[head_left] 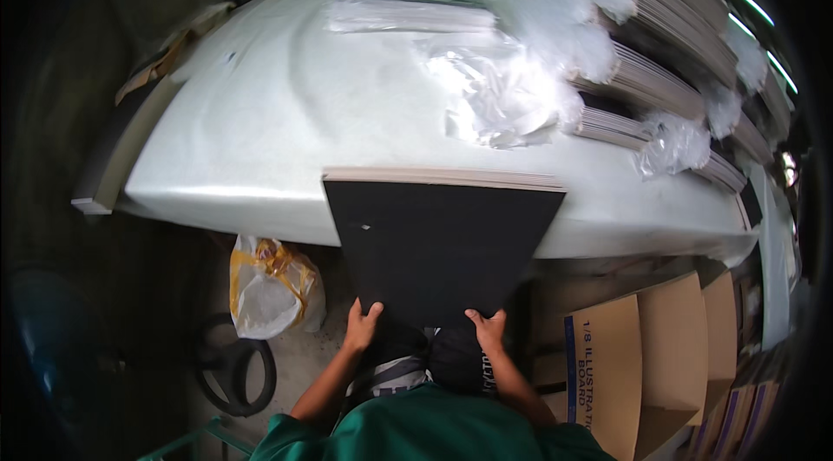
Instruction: The person places black boards into plastic sleeves and organizes them.
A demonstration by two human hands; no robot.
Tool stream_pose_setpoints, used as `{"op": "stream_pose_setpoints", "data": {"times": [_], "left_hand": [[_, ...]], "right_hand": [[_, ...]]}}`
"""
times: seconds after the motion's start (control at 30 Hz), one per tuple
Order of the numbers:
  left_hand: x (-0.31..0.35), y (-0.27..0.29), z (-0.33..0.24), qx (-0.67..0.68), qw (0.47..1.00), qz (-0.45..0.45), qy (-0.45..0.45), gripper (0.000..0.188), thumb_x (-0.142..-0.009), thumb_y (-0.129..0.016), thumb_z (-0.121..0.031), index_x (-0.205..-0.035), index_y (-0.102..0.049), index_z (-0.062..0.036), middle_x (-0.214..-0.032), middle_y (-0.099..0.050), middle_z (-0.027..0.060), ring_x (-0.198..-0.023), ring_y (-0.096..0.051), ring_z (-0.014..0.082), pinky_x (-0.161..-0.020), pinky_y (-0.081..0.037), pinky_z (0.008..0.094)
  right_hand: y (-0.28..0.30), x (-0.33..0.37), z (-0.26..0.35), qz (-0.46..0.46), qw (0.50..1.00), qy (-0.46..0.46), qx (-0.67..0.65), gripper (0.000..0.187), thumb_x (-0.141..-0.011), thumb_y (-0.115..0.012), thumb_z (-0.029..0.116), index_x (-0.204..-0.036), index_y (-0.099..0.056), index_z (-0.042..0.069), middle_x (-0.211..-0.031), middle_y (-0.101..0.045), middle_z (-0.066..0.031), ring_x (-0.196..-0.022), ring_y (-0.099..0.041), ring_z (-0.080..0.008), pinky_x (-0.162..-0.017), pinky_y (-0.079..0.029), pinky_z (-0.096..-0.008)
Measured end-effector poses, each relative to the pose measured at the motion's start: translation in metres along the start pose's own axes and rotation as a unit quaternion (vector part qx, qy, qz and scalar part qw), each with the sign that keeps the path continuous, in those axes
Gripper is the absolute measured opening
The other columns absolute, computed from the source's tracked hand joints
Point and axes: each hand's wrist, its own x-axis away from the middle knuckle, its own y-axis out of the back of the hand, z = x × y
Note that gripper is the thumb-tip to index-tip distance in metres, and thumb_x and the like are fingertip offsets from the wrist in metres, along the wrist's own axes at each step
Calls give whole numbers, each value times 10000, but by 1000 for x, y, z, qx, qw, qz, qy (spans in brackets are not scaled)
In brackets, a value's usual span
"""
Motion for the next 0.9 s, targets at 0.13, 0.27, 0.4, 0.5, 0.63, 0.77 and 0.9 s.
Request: {"op": "stream_pose_setpoints", "data": {"times": [0.13, 0.27, 0.4, 0.5, 0.63, 0.77, 0.9], "left_hand": [[5, 15, -94, -282, 931, -87, -216, 615, -687, -686, -280, -1157, -412, 6, -1123, -438, 154, -1036, -431, 268, -893, -341, 354], [-33, 2, -256, -316, 780, -99, -531, 243, -718, -618, -69, -932, -544, 18, -848, -556, 128, -780, -524, 237, -715, -407, 313], [-90, -94, -354, -383, 750, 167, -512, 107, -711, -623, -30, -815, -611, -11, -741, -570, 108, -681, -552, 213, -627, -428, 291], [-152, -153, -359, -474, 712, 318, -409, 195, -766, -585, -170, -903, -615, -34, -844, -600, 115, -760, -572, 243, -675, -454, 322], [-215, -191, -312, -609, 585, 305, -440, 464, -733, -602, -357, -1101, -521, -84, -974, -556, 135, -905, -542, 288, -790, -434, 359], [-256, -164, -310, -670, 531, 283, -434, 208, -665, -565, -173, -854, -564, -85, -781, -551, 117, -777, -559, 297, -667, -459, 396], [-267, -92, -333, -758, 527, 188, -335, 215, -641, -596, -88, -854, -572, -66, -799, -559, 109, -793, -554, 286, -691, -448, 392]], "right_hand": [[19, -9, 25, -36, 999, 24, 26, 498, -697, -676, 202, -1084, -464, -28, -1031, -526, -103, -974, -484, -197, -852, -368, -320], [38, -26, 117, -117, 964, 236, 18, 410, -768, -541, 222, -1110, -453, 13, -1072, -498, -132, -1013, -457, -212, -856, -332, -320], [31, -19, 217, 398, 791, 433, -165, 238, -804, -542, 251, -916, -571, 42, -1056, -494, -151, -995, -462, -280, -806, -372, -374], [4, -2, 269, 635, 632, 346, -279, 264, -796, -571, 319, -826, -605, 59, -936, -505, -131, -858, -475, -285, -735, -380, -400], [5, 9, 294, 681, 617, 277, -282, 310, -804, -557, 329, -803, -598, 21, -690, -523, -114, -574, -484, -258, -555, -381, -383], [14, 9, 292, 676, 582, 326, -313, 217, -825, -534, 189, -738, -593, 0, -707, -533, -120, -565, -471, -252, -541, -364, -345], [4, 29, 293, 404, 742, 354, -400, 233, -830, -490, 148, -668, -570, 1, -672, -539, -110, -530, -452, -242, -494, -362, -350]]}}
